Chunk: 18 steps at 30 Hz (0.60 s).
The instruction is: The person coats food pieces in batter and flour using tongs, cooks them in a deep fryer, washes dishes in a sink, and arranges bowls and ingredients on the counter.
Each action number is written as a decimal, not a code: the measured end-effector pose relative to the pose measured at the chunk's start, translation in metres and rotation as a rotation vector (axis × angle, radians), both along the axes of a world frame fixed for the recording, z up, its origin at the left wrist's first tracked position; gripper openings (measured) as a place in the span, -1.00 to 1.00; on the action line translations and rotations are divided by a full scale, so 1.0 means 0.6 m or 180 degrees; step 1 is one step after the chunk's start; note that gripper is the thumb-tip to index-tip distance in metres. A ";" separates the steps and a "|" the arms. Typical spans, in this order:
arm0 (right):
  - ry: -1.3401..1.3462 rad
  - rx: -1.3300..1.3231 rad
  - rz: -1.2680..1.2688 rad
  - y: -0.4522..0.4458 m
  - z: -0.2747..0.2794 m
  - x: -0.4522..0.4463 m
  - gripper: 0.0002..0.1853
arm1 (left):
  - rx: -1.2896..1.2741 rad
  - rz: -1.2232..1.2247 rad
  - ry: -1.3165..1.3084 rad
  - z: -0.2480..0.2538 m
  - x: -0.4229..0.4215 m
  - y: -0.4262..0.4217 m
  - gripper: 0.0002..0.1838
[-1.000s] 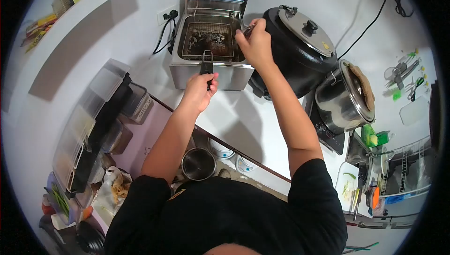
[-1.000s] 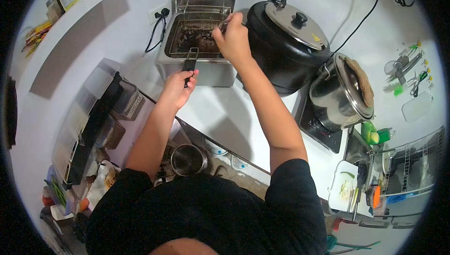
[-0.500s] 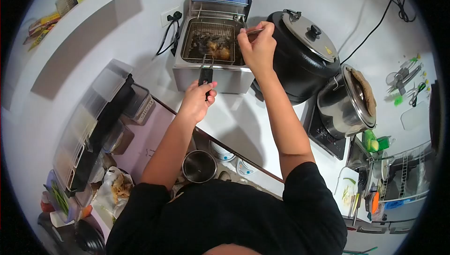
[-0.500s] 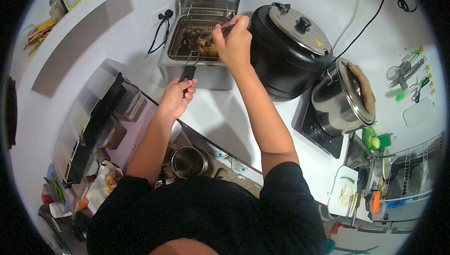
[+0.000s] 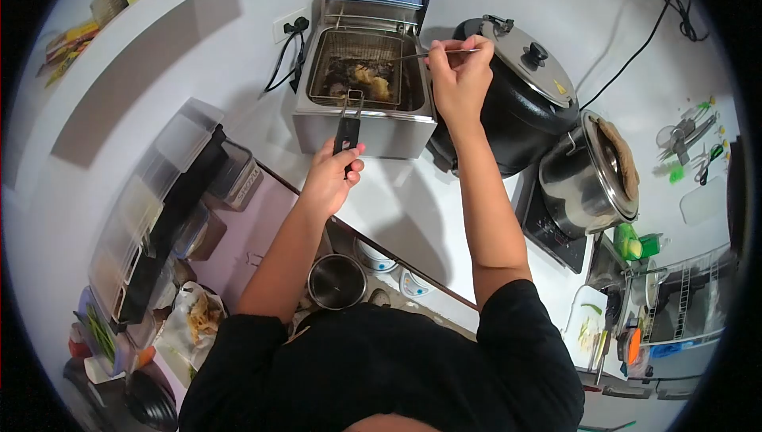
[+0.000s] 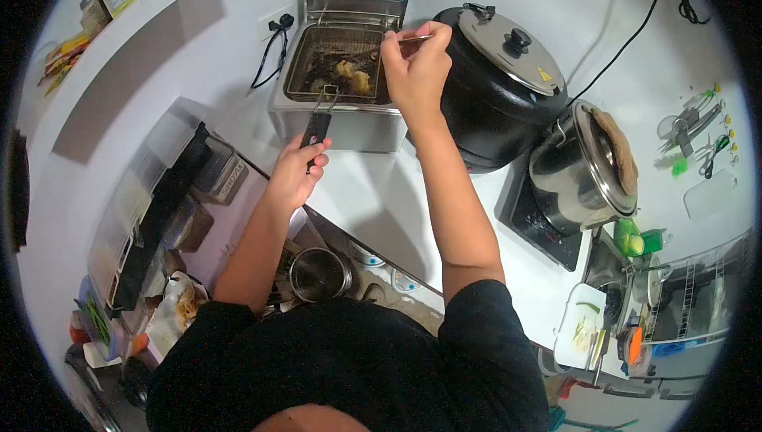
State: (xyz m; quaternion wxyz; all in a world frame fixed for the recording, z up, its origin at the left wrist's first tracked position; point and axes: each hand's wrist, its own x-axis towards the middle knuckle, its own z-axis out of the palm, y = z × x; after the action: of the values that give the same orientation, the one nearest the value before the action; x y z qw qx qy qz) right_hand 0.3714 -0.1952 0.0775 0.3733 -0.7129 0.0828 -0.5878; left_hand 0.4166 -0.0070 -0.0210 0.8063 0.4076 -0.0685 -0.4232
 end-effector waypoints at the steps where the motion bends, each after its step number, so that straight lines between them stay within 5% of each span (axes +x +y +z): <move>1: -0.0030 -0.0065 -0.0016 0.002 0.007 -0.004 -0.63 | 0.0001 -0.0007 -0.0002 -0.003 -0.001 0.001 -0.77; 18: 0.0255 -0.0366 -0.0002 0.025 -0.010 0.016 -0.65 | 0.0144 0.0018 -0.0003 0.007 0.003 -0.008 -0.83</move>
State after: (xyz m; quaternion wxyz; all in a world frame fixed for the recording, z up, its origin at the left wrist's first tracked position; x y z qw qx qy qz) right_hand 0.3812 -0.1799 0.0714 0.3279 -0.7561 0.0640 -0.5628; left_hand 0.4186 -0.0119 -0.0168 0.7980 0.4261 -0.0581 -0.4222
